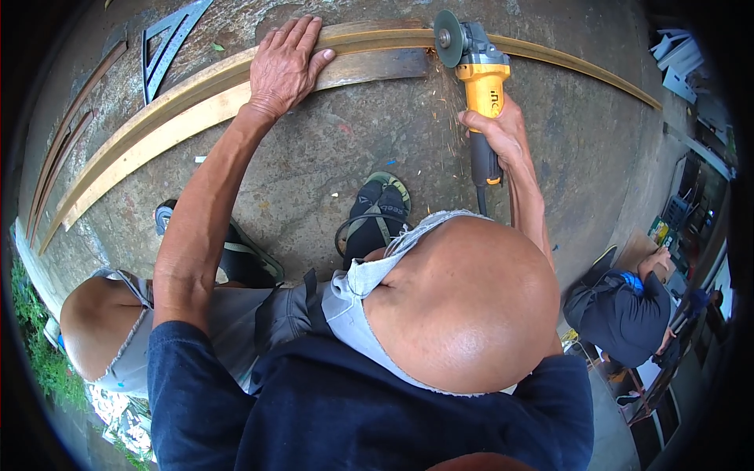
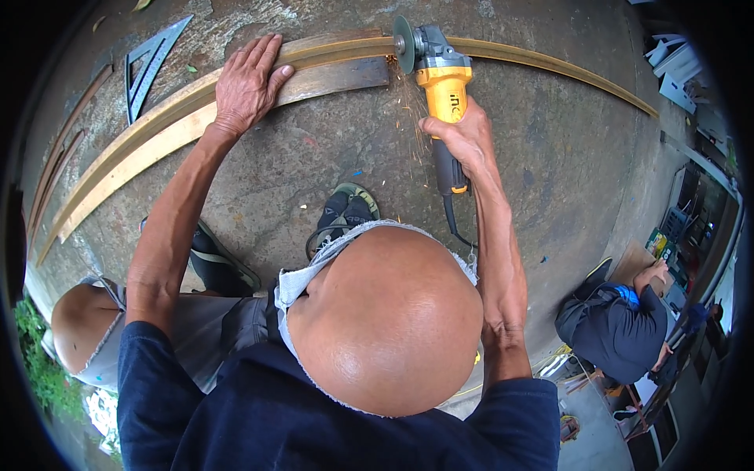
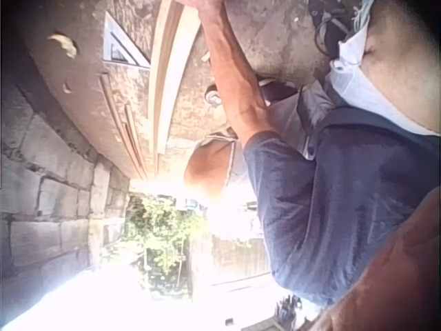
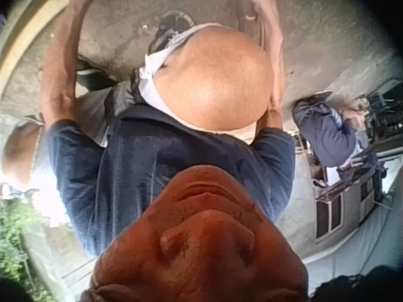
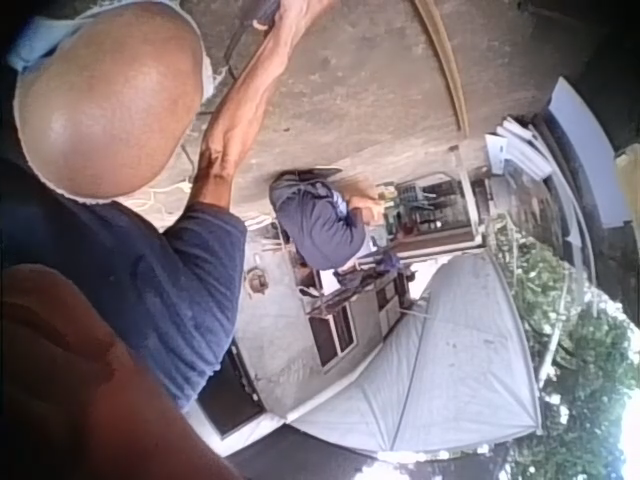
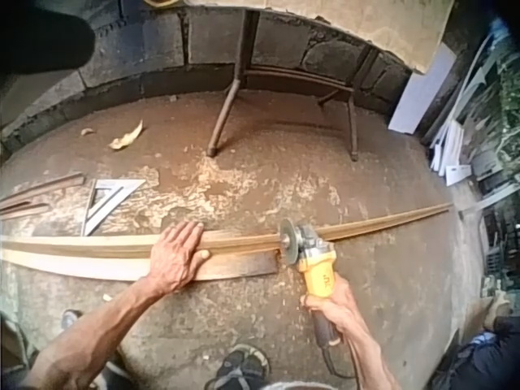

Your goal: Cutting a metal L-profile with an angle grinder and checking measurements with a tape measure.

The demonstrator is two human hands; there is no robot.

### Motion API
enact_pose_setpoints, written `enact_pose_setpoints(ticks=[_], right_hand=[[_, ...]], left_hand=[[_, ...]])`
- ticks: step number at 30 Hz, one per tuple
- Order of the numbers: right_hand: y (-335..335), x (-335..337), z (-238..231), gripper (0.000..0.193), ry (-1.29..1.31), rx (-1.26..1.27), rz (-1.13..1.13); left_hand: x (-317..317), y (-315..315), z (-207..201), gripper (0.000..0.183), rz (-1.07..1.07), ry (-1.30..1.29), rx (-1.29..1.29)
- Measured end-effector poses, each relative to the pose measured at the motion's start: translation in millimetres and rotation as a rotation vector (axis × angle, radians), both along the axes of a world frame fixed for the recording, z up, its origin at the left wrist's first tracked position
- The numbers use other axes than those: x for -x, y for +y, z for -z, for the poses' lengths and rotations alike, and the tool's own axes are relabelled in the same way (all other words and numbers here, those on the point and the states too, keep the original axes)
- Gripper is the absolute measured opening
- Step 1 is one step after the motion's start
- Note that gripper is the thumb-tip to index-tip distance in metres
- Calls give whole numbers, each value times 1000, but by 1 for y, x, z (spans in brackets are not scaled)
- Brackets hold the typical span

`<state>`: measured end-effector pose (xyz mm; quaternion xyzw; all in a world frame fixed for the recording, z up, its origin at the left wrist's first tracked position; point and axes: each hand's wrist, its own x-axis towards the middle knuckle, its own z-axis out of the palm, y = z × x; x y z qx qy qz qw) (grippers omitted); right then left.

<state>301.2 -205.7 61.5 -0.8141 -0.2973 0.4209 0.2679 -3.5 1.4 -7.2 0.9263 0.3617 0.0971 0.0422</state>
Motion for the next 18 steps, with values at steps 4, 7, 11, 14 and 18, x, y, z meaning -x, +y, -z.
enact_pose_setpoints(ticks=[4, 7, 11, 14, 18], right_hand=[[0, 0, 1, 44, 1, 18, -9], [0, 0, 2, 43, -1, 14, -17], [-2, 0, 4, 43, -2, -17, -23], [-3, -1, 6, 42, 10, -10, -19], [-5, 0, 10, 41, 15, -41, -15]], left_hand=[[0, 0, 2, 64, -2, 3, -3], [0, 1, 3, 64, -3, 11, 3], [0, 1, 3, 64, -1, 16, -1], [0, 1, 3, 64, 2, 20, 0], [0, 1, 3, 64, -2, 25, -16]])
